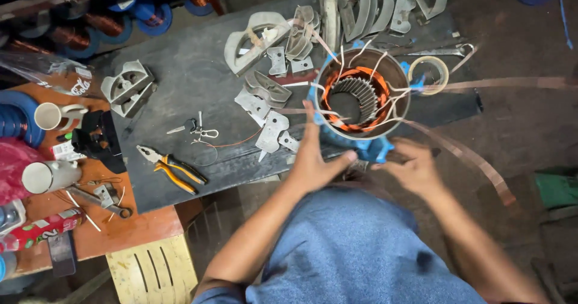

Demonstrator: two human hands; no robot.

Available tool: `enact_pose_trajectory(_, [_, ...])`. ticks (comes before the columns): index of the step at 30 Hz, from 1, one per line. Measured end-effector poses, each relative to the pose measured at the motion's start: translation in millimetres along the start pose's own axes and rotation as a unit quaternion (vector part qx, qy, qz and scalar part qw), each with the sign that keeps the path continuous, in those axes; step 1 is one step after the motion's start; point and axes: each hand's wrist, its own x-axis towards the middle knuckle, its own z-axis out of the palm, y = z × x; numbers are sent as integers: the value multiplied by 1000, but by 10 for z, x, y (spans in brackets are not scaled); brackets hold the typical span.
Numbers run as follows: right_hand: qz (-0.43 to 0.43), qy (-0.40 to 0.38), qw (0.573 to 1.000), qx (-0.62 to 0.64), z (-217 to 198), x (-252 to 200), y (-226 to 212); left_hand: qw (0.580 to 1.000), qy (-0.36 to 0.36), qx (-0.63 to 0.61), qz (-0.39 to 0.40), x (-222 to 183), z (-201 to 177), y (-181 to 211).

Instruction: Connecting and organizing copper wires inside an electric motor stator during a repair process.

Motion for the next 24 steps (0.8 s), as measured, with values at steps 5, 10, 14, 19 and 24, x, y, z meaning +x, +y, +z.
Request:
enact_pose_trajectory(5, [-8, -17, 1000, -15, 429, 41, -280, 999, -21, -5, 33, 299, -399, -242])
enact_pose_trajectory(10, [25, -97, 987, 128, 422, 50, 30, 995, -48, 76, 31, 482, -657, -206])
enact_pose_trajectory(14, [125, -117, 980, 99, -65, 62, 87, 964, -47, 240, -106, 314, -722, 451])
enact_pose_trajectory(19, [82, 16, 994, -68, -981, 433, 859, 943, 118, 298, -86, 7, -593, 531])
enact_pose_trajectory(24, [59, -117, 978, 163, -854, 1190, 603, 955, 226, 192, 21, -74, -105, 808])
